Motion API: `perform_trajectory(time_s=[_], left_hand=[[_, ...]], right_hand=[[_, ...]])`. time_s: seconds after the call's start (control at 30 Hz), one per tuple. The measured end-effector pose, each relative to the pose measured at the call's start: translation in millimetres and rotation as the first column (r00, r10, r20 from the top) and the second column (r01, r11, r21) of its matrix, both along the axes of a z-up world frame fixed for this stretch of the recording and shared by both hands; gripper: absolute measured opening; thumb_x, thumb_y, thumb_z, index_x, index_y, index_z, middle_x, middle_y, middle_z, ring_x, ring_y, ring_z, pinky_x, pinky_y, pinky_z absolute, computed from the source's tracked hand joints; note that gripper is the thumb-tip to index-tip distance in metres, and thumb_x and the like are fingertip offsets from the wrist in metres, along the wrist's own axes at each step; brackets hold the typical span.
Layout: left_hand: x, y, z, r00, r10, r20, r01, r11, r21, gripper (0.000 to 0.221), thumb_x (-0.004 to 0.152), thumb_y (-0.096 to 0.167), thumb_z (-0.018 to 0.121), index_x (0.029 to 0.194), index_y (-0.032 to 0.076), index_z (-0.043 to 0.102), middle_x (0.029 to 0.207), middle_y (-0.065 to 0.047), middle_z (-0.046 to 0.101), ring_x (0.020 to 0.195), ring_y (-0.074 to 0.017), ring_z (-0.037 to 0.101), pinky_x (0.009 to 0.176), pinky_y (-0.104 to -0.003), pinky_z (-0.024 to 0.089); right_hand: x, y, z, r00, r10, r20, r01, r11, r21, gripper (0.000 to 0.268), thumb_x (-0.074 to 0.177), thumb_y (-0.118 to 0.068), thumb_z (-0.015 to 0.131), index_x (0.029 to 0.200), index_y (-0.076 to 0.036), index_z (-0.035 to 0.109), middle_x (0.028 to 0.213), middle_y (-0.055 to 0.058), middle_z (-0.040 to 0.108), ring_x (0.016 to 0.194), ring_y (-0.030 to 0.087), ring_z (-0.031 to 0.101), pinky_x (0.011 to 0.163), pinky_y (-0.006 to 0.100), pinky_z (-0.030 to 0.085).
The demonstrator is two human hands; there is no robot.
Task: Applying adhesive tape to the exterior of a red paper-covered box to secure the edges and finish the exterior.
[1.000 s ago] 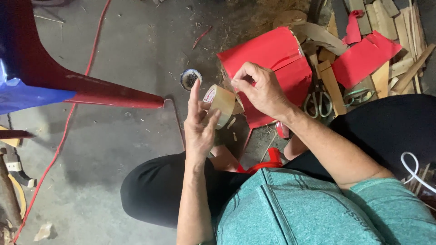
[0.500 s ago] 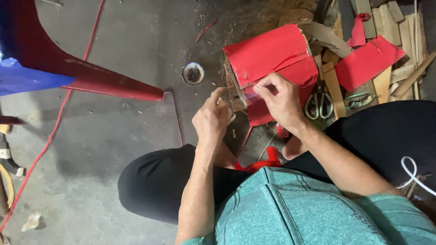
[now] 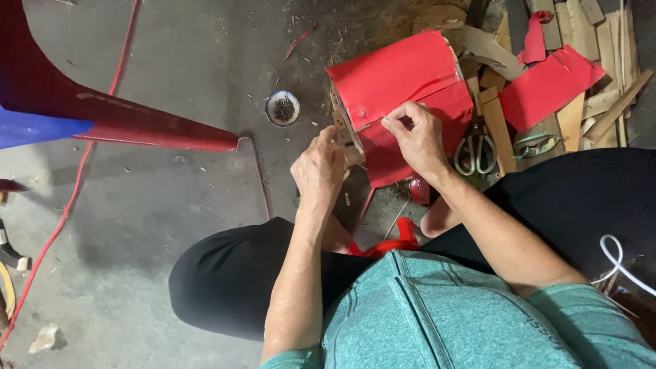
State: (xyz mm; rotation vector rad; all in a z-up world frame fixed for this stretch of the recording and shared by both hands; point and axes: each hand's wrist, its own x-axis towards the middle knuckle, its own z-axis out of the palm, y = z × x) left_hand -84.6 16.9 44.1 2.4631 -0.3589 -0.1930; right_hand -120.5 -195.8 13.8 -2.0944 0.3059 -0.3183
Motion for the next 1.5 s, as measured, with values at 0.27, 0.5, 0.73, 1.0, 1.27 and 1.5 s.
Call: perform_trajectory(time_s=[0.27, 0.5, 0.73, 1.0, 1.27, 1.5], left_hand=[[17, -2, -17, 1.000, 0.007, 0.012, -0.009, 0.993, 0.118, 0.030, 0.086, 0.021, 0.068, 0.115, 0.025, 0.070, 0.085, -0.003, 0.070, 0.077, -0.0322, 0.075, 0.068, -0.050, 0.059], [24, -2, -23, 1.000, 0.019, 0.007, -0.020, 0.988, 0.154, 0.025, 0.086, 0.020, 0.064, 0.107, 0.028, 0.073, 0.083, -0.002, 0.070, 0.076, -0.0327, 0.075, 0.067, -0.048, 0.059], [26, -4, -21, 1.000, 0.008, 0.001, -0.008, 0.987, 0.158, 0.023, 0.088, 0.021, 0.063, 0.107, 0.026, 0.074, 0.085, -0.003, 0.071, 0.078, -0.0343, 0.075, 0.069, -0.050, 0.060], [35, -7, -37, 0.999, 0.044, 0.019, -0.047, 0.977, 0.206, 0.018, 0.091, 0.027, 0.061, 0.102, 0.029, 0.076, 0.087, -0.002, 0.074, 0.077, -0.0336, 0.076, 0.068, -0.049, 0.060], [40, -12, -44, 1.000, 0.006, 0.023, -0.011, 0.968, 0.251, 0.019, 0.090, 0.024, 0.060, 0.100, 0.027, 0.076, 0.087, -0.005, 0.074, 0.076, -0.0358, 0.076, 0.069, -0.050, 0.060], [38, -18, -29, 1.000, -0.008, -0.029, 0.014, 0.978, 0.210, 0.031, 0.092, 0.020, 0.055, 0.117, 0.033, 0.070, 0.094, -0.006, 0.074, 0.080, -0.0372, 0.076, 0.074, -0.053, 0.060]], right_hand=[[6, -1, -15, 0.999, -0.024, -0.024, 0.024, 1.000, -0.014, 0.008, 0.092, -0.016, 0.082, 0.092, -0.013, 0.075, 0.084, 0.005, 0.072, 0.091, 0.025, 0.066, 0.081, 0.035, 0.052], [7, 3, -12, 0.999, -0.008, 0.033, 0.012, 0.995, -0.099, 0.009, 0.091, -0.012, 0.082, 0.088, -0.012, 0.074, 0.084, 0.005, 0.071, 0.089, 0.026, 0.064, 0.081, 0.036, 0.051], [7, 3, -18, 0.994, 0.014, 0.112, 0.006, 0.983, -0.184, 0.012, 0.090, -0.012, 0.084, 0.087, -0.013, 0.072, 0.082, 0.004, 0.070, 0.086, 0.027, 0.064, 0.080, 0.036, 0.051], [8, 5, -29, 0.983, 0.047, 0.175, 0.012, 0.947, -0.321, 0.017, 0.087, -0.009, 0.085, 0.086, -0.013, 0.069, 0.080, 0.004, 0.065, 0.083, 0.027, 0.062, 0.079, 0.038, 0.051], [8, 8, -34, 0.975, 0.058, 0.214, 0.041, 0.900, -0.433, 0.022, 0.084, -0.011, 0.088, 0.087, -0.013, 0.066, 0.077, 0.002, 0.054, 0.082, 0.028, 0.058, 0.076, 0.039, 0.051], [8, 12, -29, 0.989, 0.005, 0.150, 0.062, 0.898, -0.437, 0.027, 0.083, -0.016, 0.089, 0.089, -0.013, 0.064, 0.086, 0.002, 0.050, 0.087, 0.026, 0.059, 0.073, 0.040, 0.053]])
